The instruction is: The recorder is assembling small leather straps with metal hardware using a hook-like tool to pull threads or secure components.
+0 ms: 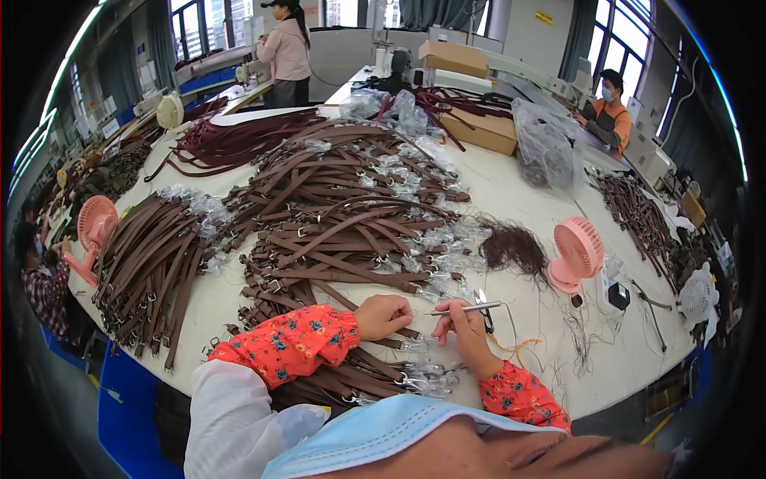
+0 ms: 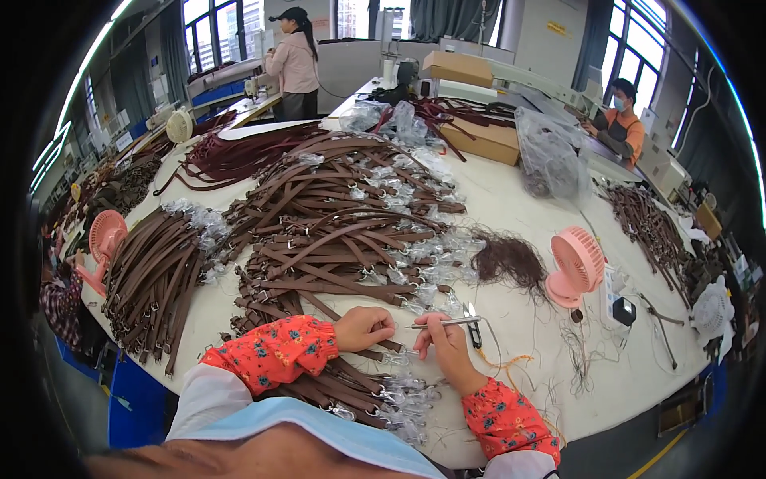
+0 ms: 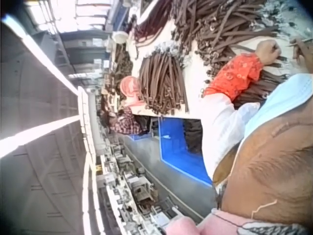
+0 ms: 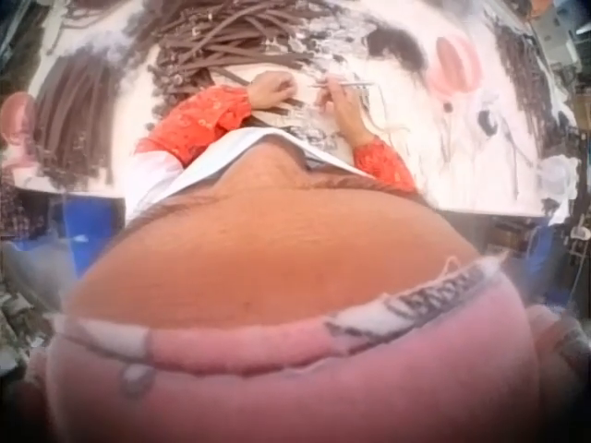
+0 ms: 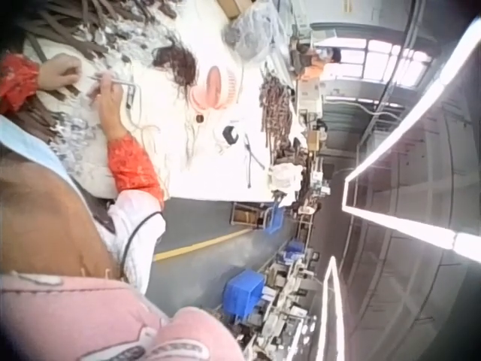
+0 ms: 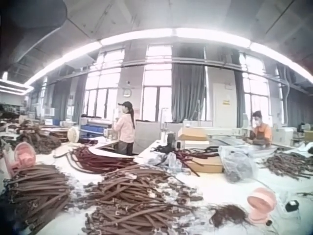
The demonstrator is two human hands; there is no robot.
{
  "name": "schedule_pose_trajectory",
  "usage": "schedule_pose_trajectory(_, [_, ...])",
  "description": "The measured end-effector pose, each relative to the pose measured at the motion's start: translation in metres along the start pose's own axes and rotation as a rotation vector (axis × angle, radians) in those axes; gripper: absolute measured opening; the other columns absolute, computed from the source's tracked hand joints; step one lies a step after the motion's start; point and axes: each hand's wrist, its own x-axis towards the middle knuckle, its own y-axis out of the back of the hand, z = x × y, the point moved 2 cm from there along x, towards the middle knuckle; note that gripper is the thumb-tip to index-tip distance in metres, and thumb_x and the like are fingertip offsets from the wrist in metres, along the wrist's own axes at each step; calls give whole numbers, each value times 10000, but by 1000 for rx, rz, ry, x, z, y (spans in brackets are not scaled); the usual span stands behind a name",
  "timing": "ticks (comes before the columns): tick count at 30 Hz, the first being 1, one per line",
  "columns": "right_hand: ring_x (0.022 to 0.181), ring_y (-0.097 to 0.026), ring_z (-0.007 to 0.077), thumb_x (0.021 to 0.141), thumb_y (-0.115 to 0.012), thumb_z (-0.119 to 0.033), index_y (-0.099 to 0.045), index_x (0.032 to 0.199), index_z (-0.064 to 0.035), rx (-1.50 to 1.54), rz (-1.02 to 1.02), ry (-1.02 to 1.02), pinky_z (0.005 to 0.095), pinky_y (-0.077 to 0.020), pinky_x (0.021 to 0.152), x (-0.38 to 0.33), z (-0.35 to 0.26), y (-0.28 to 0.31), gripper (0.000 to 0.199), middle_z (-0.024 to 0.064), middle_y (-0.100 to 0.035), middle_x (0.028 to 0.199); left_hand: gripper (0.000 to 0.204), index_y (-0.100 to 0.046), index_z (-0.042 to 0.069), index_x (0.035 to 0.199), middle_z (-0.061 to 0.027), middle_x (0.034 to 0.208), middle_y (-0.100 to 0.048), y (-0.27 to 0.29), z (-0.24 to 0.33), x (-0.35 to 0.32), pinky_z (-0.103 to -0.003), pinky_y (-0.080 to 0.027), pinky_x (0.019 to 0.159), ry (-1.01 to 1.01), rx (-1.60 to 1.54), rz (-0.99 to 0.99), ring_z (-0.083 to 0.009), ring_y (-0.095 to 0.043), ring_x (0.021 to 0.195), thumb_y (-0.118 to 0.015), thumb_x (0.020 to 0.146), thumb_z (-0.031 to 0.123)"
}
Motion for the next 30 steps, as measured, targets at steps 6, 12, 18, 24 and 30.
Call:
schedule_pose_trajectory(6, [561, -567, 115, 1042, -385, -351, -557, 1065, 5, 44, -116, -13, 240, -458, 551, 17, 3, -9, 396, 69, -616, 710, 131, -643, 22, 856, -72, 675, -612, 13, -7, -8, -298, -466, 552, 116, -6, 26, -149, -586, 565, -672, 844, 149])
schedule_pose_trajectory(12, [515, -557, 98, 1033, -398, -359, -558, 1035, -16, 51, -68, -12, 221, -432, 491, 13, 2, -4, 378, 48, -593, 657, 108, -623, -1, 846, -40, 645, -603, 9, 1, 3, -261, -448, 541, 115, -79, 3, -101, -559, 561, -659, 857, 101])
schedule_pose_trajectory(18, [532, -556, 95, 1041, -385, -353, -561, 1053, -4, 58, -87, -11, 223, -440, 515, 7, 1, -8, 391, 43, -598, 678, 95, -625, 8, 850, -11, 632, -581, 9, 0, -4, -234, -417, 521, 127, -83, -16, -68, -518, 549, -653, 860, 99])
schedule_pose_trajectory(24, [518, -562, 99, 1021, -417, -413, -597, 999, -1, 34, -84, -65, 233, -447, 499, 6, 3, -8, 449, 44, -600, 649, 133, -639, 13, 856, -23, 654, -595, 2, -18, -9, -255, -443, 549, 208, -183, -25, -84, -532, 564, -674, 858, 142])
schedule_pose_trajectory(30, [551, -555, 81, 1026, -426, -387, -622, 997, 12, -15, -125, -124, 210, -443, 522, 8, -7, -5, 445, 40, -602, 681, 167, -645, 19, 889, -57, 702, -628, 9, -1, 6, -281, -460, 571, 214, -158, -76, -123, -575, 603, -655, 870, 184])
